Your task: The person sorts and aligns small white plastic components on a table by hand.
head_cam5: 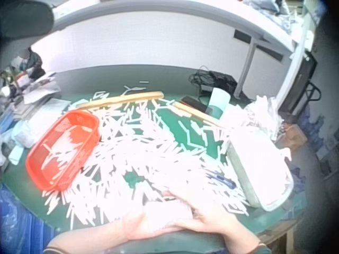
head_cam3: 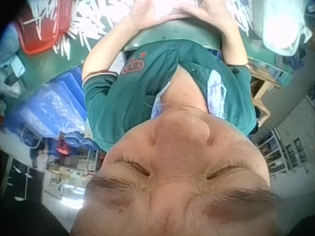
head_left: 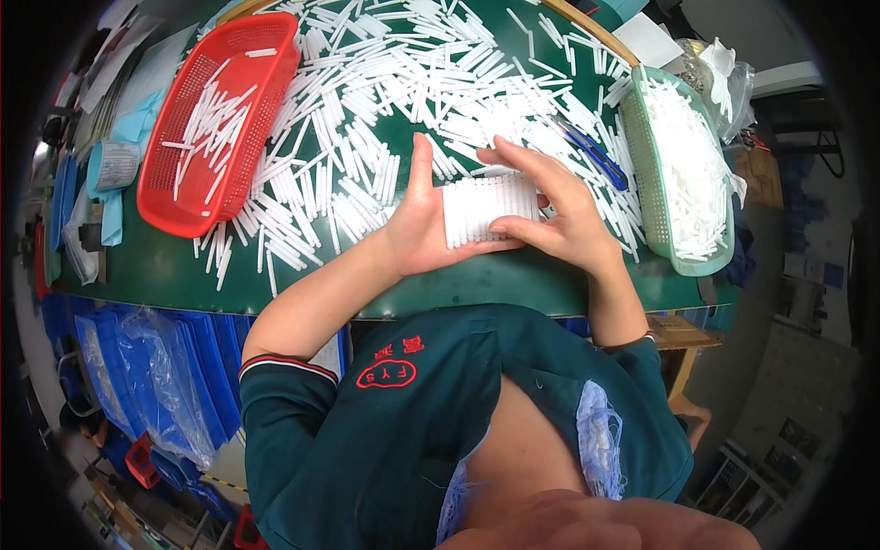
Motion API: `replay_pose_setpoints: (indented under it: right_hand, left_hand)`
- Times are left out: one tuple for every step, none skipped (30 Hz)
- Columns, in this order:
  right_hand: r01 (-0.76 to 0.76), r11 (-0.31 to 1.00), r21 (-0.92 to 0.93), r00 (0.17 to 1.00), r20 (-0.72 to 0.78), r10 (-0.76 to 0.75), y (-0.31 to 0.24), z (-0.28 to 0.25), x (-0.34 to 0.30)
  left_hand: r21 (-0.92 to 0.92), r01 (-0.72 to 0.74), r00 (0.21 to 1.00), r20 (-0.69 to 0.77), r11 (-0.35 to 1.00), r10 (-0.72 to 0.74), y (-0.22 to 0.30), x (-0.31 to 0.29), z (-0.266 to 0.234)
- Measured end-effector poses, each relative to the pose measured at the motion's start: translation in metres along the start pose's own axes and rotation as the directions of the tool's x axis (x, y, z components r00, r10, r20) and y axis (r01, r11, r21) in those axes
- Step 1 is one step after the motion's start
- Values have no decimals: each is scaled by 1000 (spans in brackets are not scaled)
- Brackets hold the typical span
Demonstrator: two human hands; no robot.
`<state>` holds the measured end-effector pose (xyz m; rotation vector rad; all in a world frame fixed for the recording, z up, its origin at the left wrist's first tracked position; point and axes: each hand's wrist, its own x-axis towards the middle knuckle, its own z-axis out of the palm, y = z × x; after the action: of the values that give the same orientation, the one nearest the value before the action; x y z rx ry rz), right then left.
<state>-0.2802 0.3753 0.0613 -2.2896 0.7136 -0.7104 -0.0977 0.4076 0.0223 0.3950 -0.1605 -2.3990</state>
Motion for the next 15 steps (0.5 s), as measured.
replay_pose_setpoints:
  right_hand:
    - [-62,992,105,996,-64,69,-1,-2,-1]
    - [-64,993,100,995,-66,71,1,-5,-1]
    - [-28,993,112,996,-81,37,5,-10,-2]
    - [13,992,128,995,-95,-1,8,-12,-2]
    - [15,988,152,998,-68,-5,10,-12,-2]
    - [17,988,152,998,-67,-7,9,-12,-2]
    - [-9,993,120,999,-47,15,7,-11,-2]
    - [-35,996,88,999,-29,37,6,-10,-2]
    - [-34,996,88,999,-28,37,5,-9,-2]
    - [-67,993,98,998,-6,68,6,-7,-3]
    - [-100,989,107,995,17,99,6,-6,-3]
    - [-98,989,107,995,19,97,6,-6,-3]
    - [-94,991,94,996,18,93,6,-6,-3]
    - [-90,993,81,996,17,89,6,-6,-3]
    - [-90,993,81,996,17,88,6,-6,-2]
  left_hand:
    - [-30,-12,1000,7,999,12,1,1,4]
    - [-29,-9,1000,12,1000,9,3,1,5]
    - [-32,-20,998,60,999,22,5,0,6]
    - [-36,-37,994,103,999,41,7,-3,5]
    - [-125,-29,989,138,992,46,9,-3,5]
    - [-125,-31,989,138,992,48,10,-3,5]
    - [-109,-39,987,151,993,55,11,-3,5]
    - [-93,-48,985,163,995,62,12,-3,5]
    - [-93,-48,985,163,995,63,13,-4,6]
    - [-108,-49,985,161,993,66,13,-4,6]
    - [-124,-50,985,159,991,69,13,-5,7]
    - [-124,-52,985,158,991,71,13,-5,6]
    - [-132,-50,984,162,990,71,13,-5,6]
    - [-139,-48,984,165,989,71,13,-5,6]
    - [-140,-48,984,165,989,71,13,-5,7]
